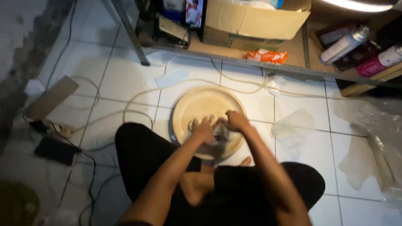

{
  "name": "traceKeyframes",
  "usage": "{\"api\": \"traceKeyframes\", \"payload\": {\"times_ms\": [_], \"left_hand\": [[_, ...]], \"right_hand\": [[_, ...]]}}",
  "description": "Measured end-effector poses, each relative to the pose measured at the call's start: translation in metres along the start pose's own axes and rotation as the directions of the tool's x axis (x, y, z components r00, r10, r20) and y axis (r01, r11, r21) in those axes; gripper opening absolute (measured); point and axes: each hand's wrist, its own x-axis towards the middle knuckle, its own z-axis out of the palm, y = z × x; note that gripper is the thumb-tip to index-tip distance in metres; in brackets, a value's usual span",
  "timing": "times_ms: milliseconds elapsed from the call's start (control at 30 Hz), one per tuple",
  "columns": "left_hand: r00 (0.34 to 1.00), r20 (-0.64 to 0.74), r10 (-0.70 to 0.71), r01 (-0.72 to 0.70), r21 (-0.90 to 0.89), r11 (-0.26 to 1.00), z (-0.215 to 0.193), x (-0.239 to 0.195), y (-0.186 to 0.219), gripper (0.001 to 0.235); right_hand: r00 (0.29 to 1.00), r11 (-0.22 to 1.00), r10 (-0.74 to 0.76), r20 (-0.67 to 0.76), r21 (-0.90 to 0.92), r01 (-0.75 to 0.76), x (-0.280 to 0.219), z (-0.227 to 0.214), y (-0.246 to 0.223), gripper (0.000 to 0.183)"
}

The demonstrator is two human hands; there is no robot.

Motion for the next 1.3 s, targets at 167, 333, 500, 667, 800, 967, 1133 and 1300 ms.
{"api": "traceKeyframes", "payload": {"times_ms": [167, 333, 500, 667, 800, 967, 1133, 1300], "left_hand": [[0.988, -0.139, 0.061, -0.087, -0.189, 0.978, -0.001, -0.004, -0.014, 0.079], [0.982, -0.174, 0.070, -0.182, -0.792, 0.583, 0.050, 0.053, -0.055, 0.056], [0.743, -0.670, 0.012, -0.183, -0.186, 0.965, -0.002, 0.026, -0.011, 0.035], [0.730, -0.680, 0.064, -0.225, -0.151, 0.963, 0.004, 0.027, -0.010, 0.042], [0.800, -0.599, 0.022, -0.208, -0.243, 0.947, -0.003, 0.032, -0.012, 0.038], [0.793, -0.607, -0.059, -0.171, -0.314, 0.934, -0.004, 0.053, -0.014, 0.035], [0.831, -0.528, -0.175, -0.075, -0.418, 0.906, -0.019, 0.057, -0.011, 0.038], [0.699, -0.708, -0.104, -0.326, -0.444, 0.835, 0.063, 0.120, -0.033, 0.020]], "right_hand": [[0.987, 0.993, 0.108, -0.120, 0.064, -0.101, 0.011, 0.085, -0.009, 0.061], [0.965, 0.981, 0.195, -0.177, 0.050, -0.189, -0.045, 0.053, -0.066, 0.078], [0.939, 0.936, 0.340, -0.045, 0.117, -0.333, -0.019, 0.064, -0.066, 0.074], [0.937, 0.956, 0.293, -0.191, 0.048, -0.290, -0.016, 0.058, -0.067, 0.057], [0.765, 0.980, 0.057, -0.641, -0.112, -0.166, 0.006, 0.091, -0.046, 0.039], [0.737, 0.971, -0.044, -0.675, -0.203, -0.128, 0.032, 0.115, -0.018, 0.033], [0.756, 0.999, 0.016, -0.654, -0.024, -0.042, 0.039, 0.109, -0.009, 0.023], [0.883, 0.987, 0.156, -0.443, 0.110, -0.119, 0.019, 0.085, -0.027, 0.036]]}}
